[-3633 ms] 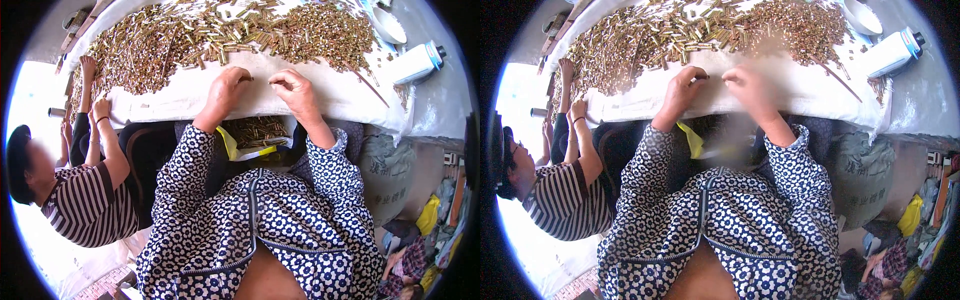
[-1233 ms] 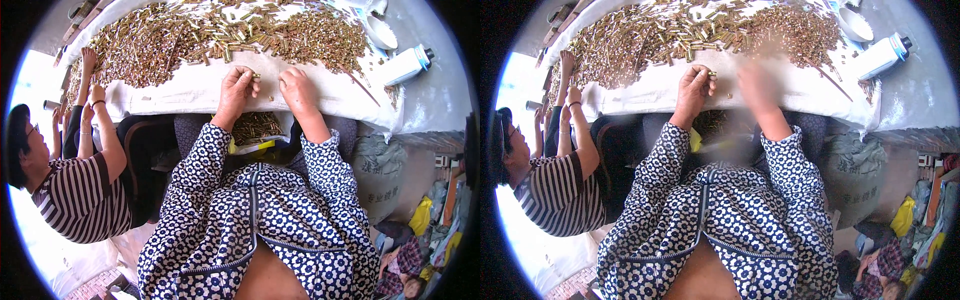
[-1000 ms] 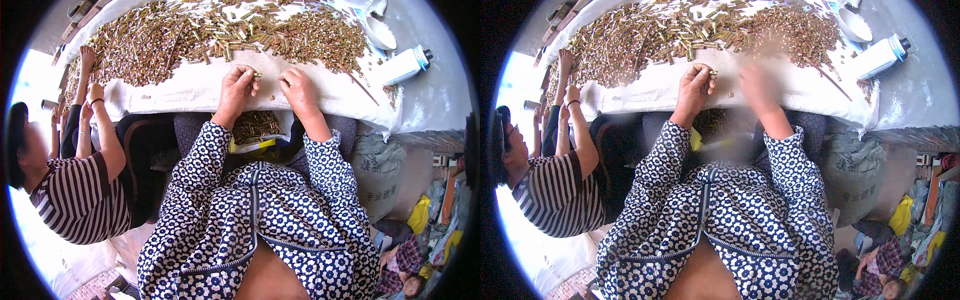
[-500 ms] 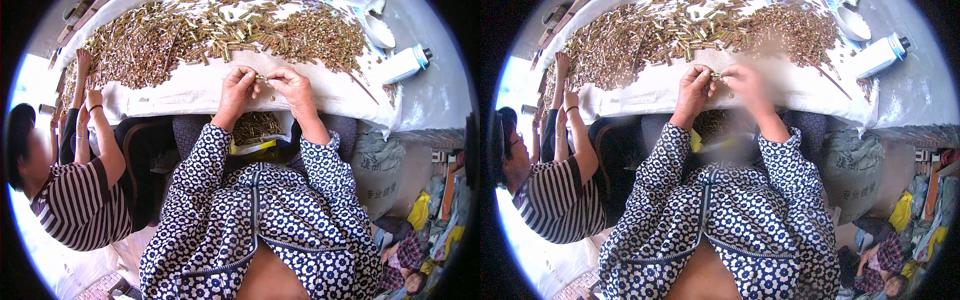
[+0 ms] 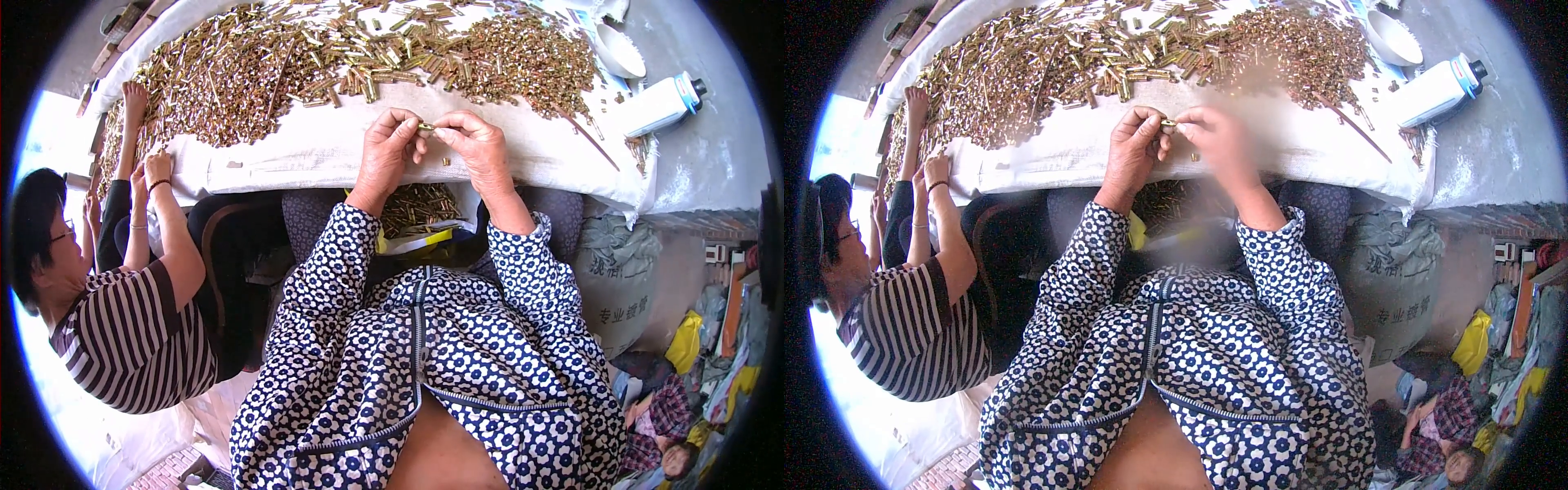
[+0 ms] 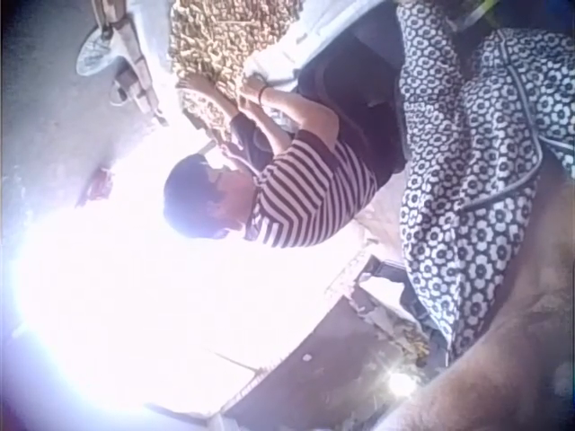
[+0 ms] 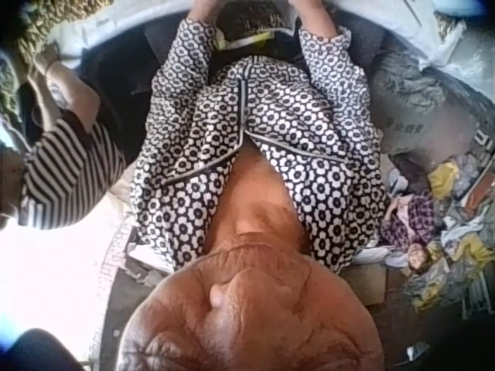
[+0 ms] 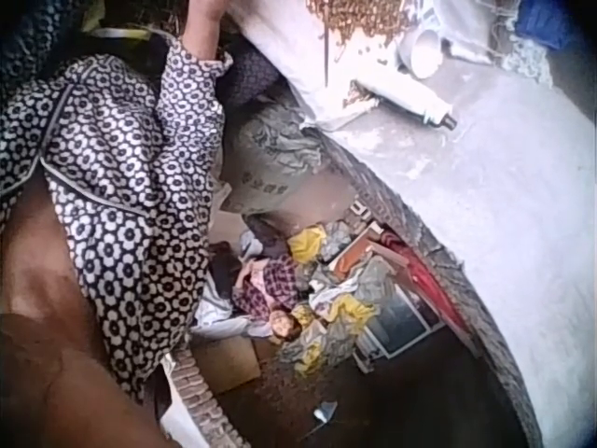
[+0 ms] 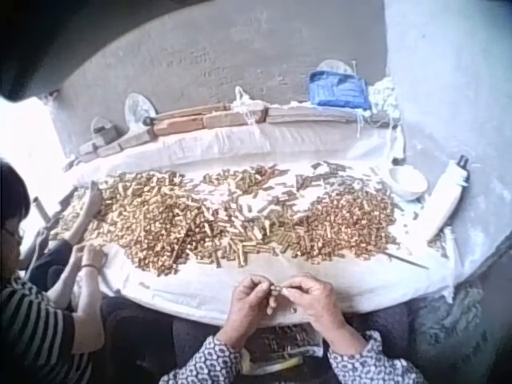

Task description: The person assembles small metal components by fitting the pieces together by hand and places the assembled parts into a bag.

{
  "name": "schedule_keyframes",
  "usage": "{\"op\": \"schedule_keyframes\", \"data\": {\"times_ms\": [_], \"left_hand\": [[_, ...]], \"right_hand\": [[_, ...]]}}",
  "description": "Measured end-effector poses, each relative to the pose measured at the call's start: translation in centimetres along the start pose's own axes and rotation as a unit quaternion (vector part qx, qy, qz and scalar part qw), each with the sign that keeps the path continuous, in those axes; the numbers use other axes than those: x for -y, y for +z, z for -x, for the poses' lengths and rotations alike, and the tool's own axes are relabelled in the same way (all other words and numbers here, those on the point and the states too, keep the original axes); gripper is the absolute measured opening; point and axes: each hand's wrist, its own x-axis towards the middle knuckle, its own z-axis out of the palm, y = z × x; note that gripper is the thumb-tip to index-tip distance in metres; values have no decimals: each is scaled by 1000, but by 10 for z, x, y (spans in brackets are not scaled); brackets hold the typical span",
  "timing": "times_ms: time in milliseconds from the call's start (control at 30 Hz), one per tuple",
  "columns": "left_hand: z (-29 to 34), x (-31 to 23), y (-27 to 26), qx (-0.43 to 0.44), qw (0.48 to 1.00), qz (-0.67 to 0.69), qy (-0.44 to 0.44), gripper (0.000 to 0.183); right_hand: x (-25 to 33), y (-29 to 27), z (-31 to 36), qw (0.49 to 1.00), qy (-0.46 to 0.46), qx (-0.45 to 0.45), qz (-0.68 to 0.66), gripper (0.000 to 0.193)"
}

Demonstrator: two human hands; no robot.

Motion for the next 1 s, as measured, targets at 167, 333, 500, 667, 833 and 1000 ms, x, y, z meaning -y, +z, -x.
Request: {"op": "schedule_keyframes", "data": {"times_ms": [167, 333, 500, 667, 833, 1000], "left_hand": [[0, 1, 0, 5, 1000, 6, 7, 8], [2, 0, 1, 12, 1000, -6, 5, 8], [3, 0, 0, 5, 998, -53, 11, 9], [9, -3, 8, -10, 997, -71, 14, 9], [21, -11, 10, 13, 997, -81, -1, 11], [27, -18, 18, 46, 995, -86, -8, 13]], "right_hand": [[-7, 0, 1, 999, -4, 15, -44, 15], [-6, -3, 1, 992, -111, 2, 57, 14], [2, 1, 3, 992, -97, -10, 83, 13], [-4, -3, -1, 993, -103, 14, 64, 16], [3, -17, -4, 988, 30, 124, -90, 13], [4, -18, -3, 949, 60, 200, -235, 13]]}}
